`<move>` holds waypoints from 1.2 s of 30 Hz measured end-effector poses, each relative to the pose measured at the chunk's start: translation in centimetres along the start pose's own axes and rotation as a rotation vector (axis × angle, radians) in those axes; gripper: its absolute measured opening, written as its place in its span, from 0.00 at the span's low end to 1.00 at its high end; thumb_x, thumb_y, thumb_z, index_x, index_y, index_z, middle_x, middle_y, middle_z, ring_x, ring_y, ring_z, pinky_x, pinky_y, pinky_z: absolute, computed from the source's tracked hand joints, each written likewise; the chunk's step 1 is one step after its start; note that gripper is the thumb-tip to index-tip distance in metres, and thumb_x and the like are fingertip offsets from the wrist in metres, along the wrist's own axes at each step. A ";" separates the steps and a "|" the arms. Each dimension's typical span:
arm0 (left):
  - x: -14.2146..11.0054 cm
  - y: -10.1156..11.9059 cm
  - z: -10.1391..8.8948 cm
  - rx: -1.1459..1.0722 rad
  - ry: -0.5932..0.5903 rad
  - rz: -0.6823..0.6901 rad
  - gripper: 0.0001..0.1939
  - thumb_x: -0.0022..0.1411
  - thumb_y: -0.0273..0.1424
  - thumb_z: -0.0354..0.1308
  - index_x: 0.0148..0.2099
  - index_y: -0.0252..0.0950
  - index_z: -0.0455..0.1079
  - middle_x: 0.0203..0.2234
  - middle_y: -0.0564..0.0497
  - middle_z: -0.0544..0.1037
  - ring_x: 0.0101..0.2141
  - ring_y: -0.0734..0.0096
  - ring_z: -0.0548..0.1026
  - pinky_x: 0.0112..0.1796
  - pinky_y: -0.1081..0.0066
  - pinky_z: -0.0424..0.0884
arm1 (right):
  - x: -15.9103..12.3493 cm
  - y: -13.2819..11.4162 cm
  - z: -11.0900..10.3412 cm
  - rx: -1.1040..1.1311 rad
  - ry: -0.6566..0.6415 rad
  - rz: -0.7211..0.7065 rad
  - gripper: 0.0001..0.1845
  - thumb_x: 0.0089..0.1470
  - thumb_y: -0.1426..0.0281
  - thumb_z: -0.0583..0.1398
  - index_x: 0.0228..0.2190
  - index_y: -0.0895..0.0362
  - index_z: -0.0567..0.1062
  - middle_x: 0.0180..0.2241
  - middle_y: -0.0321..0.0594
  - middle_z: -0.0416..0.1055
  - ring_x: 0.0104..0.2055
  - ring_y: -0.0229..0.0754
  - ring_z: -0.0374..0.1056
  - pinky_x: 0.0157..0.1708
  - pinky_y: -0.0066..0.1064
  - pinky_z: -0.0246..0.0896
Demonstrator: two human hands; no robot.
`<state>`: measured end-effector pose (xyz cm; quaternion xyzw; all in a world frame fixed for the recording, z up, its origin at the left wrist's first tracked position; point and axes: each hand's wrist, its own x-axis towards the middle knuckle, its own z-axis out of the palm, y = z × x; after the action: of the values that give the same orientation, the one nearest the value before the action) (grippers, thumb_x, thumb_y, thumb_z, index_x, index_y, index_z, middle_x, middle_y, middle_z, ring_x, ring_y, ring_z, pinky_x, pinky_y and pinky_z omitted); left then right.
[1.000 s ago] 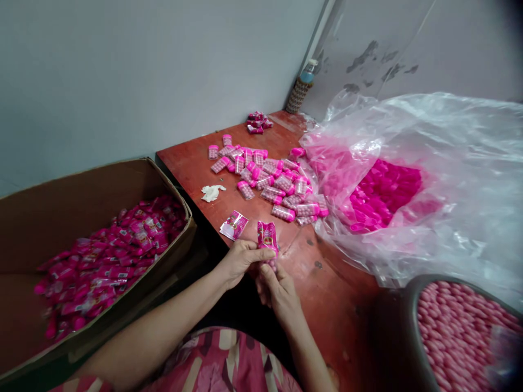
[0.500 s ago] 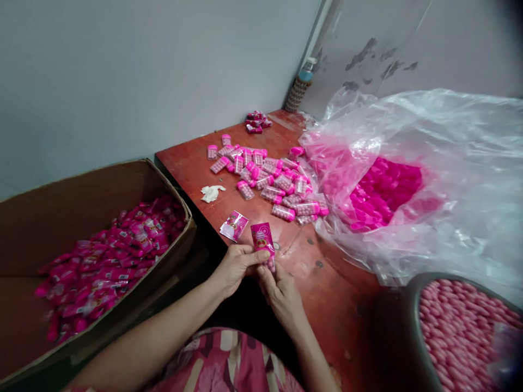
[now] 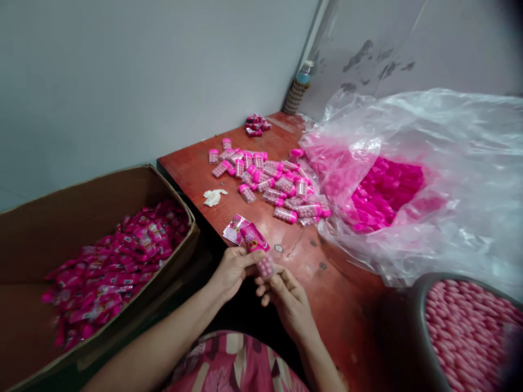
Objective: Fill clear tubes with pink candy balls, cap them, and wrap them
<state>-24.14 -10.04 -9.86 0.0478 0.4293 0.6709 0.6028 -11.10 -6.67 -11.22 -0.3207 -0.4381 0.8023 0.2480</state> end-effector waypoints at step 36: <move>-2.9 4.1 -2.4 -0.018 0.264 0.290 0.15 0.44 0.35 0.66 0.22 0.29 0.67 0.16 0.53 0.69 0.17 0.79 0.65 0.20 0.77 0.60 | 2.6 0.9 7.3 -0.035 0.080 -0.048 0.12 0.45 0.66 0.64 0.26 0.58 0.66 0.23 0.36 0.74 0.20 0.37 0.70 0.19 0.26 0.66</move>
<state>-27.90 -13.38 -7.42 0.0152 0.4874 0.7548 0.4388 -18.27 -9.35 -9.79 -0.3463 -0.4494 0.7748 0.2790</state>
